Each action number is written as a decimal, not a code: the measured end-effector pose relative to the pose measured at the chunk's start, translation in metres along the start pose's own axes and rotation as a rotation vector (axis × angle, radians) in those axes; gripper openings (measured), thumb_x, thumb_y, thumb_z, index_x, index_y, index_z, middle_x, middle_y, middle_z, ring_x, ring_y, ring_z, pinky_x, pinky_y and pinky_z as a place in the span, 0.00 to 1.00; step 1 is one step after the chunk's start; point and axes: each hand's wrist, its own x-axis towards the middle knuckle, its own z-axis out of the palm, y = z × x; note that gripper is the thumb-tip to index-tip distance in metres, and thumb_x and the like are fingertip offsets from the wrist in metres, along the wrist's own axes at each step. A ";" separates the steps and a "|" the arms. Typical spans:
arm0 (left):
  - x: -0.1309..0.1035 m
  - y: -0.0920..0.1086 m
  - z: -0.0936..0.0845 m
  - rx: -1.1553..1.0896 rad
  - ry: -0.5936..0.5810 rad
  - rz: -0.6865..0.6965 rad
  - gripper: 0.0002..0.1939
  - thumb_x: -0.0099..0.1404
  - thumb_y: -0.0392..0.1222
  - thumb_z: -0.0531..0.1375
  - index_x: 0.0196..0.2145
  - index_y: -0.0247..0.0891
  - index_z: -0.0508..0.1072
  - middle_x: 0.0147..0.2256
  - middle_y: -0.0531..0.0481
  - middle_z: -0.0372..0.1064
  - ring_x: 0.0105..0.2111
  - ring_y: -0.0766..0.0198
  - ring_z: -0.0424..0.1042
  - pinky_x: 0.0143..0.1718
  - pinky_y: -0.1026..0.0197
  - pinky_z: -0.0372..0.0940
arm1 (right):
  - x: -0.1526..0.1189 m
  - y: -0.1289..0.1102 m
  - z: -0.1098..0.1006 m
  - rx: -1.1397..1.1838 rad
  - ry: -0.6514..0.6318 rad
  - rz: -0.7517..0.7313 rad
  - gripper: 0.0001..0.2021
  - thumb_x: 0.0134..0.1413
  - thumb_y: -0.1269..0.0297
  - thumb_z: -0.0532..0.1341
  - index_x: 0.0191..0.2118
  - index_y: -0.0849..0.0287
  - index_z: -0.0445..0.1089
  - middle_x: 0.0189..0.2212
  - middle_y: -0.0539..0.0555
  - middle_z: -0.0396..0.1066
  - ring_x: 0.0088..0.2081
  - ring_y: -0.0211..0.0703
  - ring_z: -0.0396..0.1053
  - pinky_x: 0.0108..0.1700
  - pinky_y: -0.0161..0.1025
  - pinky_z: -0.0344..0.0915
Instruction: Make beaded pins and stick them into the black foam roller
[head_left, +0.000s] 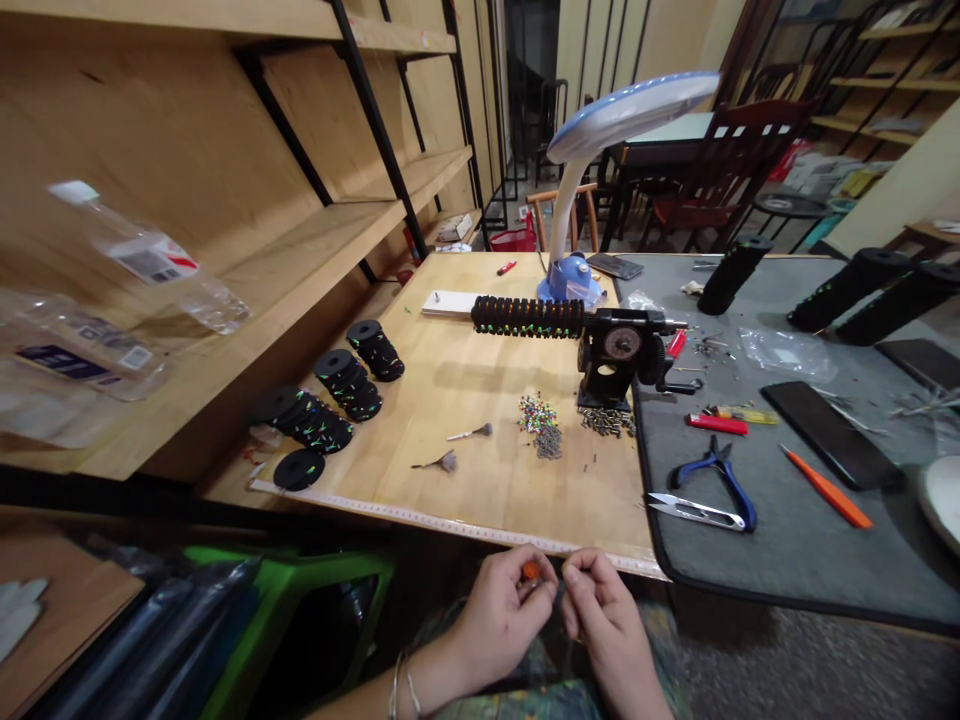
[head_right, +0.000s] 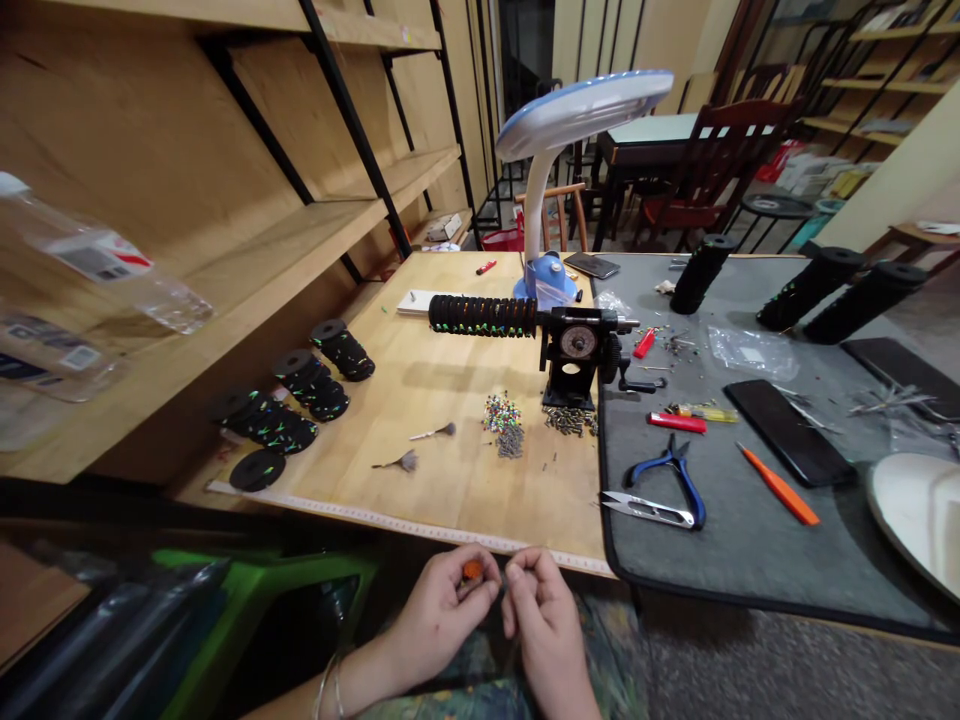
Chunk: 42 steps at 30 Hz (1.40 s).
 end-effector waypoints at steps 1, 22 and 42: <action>0.001 -0.001 0.001 -0.012 -0.001 -0.009 0.05 0.58 0.37 0.57 0.27 0.34 0.71 0.23 0.52 0.67 0.23 0.67 0.63 0.26 0.67 0.58 | 0.000 0.000 0.000 -0.002 -0.005 -0.004 0.20 0.56 0.44 0.59 0.31 0.57 0.61 0.14 0.40 0.55 0.18 0.31 0.50 0.22 0.30 0.48; 0.015 0.009 -0.011 -0.149 0.132 0.110 0.14 0.68 0.47 0.53 0.42 0.34 0.72 0.31 0.44 0.76 0.30 0.60 0.76 0.35 0.61 0.67 | -0.002 0.001 -0.008 -0.304 -0.030 -0.080 0.11 0.53 0.58 0.58 0.25 0.57 0.61 0.18 0.43 0.52 0.21 0.35 0.50 0.25 0.33 0.47; 0.015 0.021 -0.025 -0.062 -0.158 -0.030 0.11 0.55 0.41 0.64 0.36 0.33 0.78 0.22 0.55 0.63 0.23 0.69 0.59 0.26 0.66 0.54 | -0.005 0.013 -0.015 0.087 0.004 0.102 0.23 0.46 0.41 0.64 0.25 0.57 0.62 0.14 0.39 0.49 0.17 0.30 0.44 0.19 0.29 0.42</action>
